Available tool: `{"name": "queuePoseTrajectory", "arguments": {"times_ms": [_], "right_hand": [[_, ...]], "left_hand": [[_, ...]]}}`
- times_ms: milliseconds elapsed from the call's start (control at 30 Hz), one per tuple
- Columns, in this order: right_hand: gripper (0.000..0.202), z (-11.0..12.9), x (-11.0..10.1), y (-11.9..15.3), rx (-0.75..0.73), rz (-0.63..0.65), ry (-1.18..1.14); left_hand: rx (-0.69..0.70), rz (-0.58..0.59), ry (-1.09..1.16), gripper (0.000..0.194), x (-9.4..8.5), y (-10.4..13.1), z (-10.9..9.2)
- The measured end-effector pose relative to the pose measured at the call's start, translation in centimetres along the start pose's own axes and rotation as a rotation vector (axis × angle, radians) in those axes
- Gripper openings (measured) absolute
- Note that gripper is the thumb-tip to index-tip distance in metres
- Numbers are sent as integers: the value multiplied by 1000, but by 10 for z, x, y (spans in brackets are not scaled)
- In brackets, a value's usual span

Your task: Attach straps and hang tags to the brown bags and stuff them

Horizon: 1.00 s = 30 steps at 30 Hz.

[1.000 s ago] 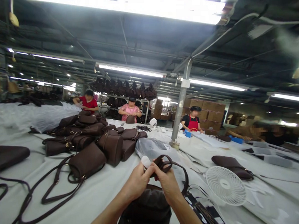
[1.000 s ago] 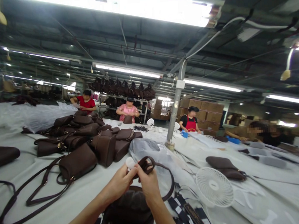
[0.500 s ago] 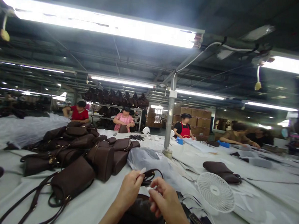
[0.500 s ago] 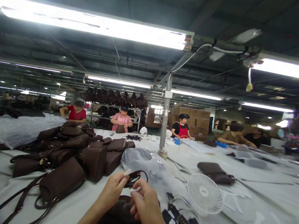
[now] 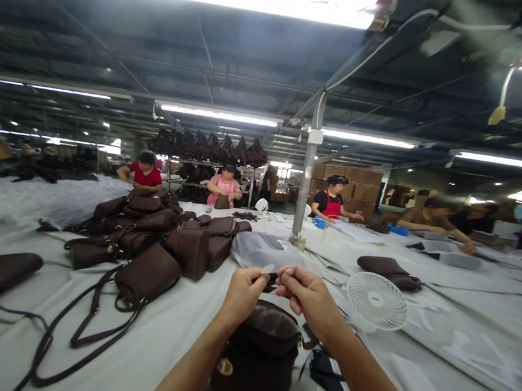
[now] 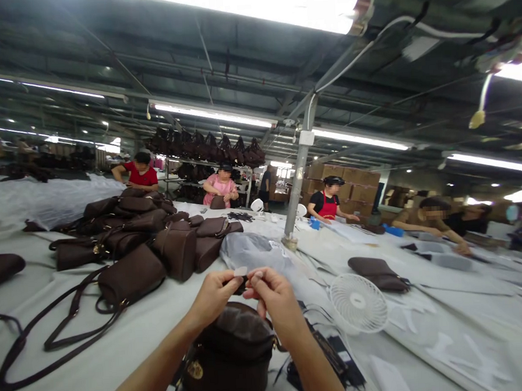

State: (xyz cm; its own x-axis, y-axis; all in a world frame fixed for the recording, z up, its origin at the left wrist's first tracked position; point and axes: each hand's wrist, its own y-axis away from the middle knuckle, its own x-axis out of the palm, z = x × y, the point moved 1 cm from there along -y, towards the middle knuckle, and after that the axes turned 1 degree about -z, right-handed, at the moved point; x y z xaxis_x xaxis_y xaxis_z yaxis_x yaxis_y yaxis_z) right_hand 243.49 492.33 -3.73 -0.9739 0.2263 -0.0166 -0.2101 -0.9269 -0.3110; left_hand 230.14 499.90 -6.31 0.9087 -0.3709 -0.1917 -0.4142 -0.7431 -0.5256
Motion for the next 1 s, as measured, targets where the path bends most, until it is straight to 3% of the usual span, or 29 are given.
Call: {"name": "queuePoseTrajectory", "arguments": {"times_ms": [100, 267, 533, 700, 1000], "right_hand": [[57, 5, 4, -3, 104, -16, -60], [73, 5, 7, -5, 202, 92, 77], [54, 1, 6, -5, 188, 155, 92], [55, 0, 7, -2, 170, 143, 47], [50, -1, 7, -4, 149, 93, -73]], "left_hand": [[28, 20, -24, 30, 2, 3, -4], [39, 54, -6, 26, 2, 5, -4], [91, 100, -23, 25, 0, 4, 1], [83, 116, -5, 25, 0, 4, 1], [189, 132, -253, 23, -2, 5, -3]]}}
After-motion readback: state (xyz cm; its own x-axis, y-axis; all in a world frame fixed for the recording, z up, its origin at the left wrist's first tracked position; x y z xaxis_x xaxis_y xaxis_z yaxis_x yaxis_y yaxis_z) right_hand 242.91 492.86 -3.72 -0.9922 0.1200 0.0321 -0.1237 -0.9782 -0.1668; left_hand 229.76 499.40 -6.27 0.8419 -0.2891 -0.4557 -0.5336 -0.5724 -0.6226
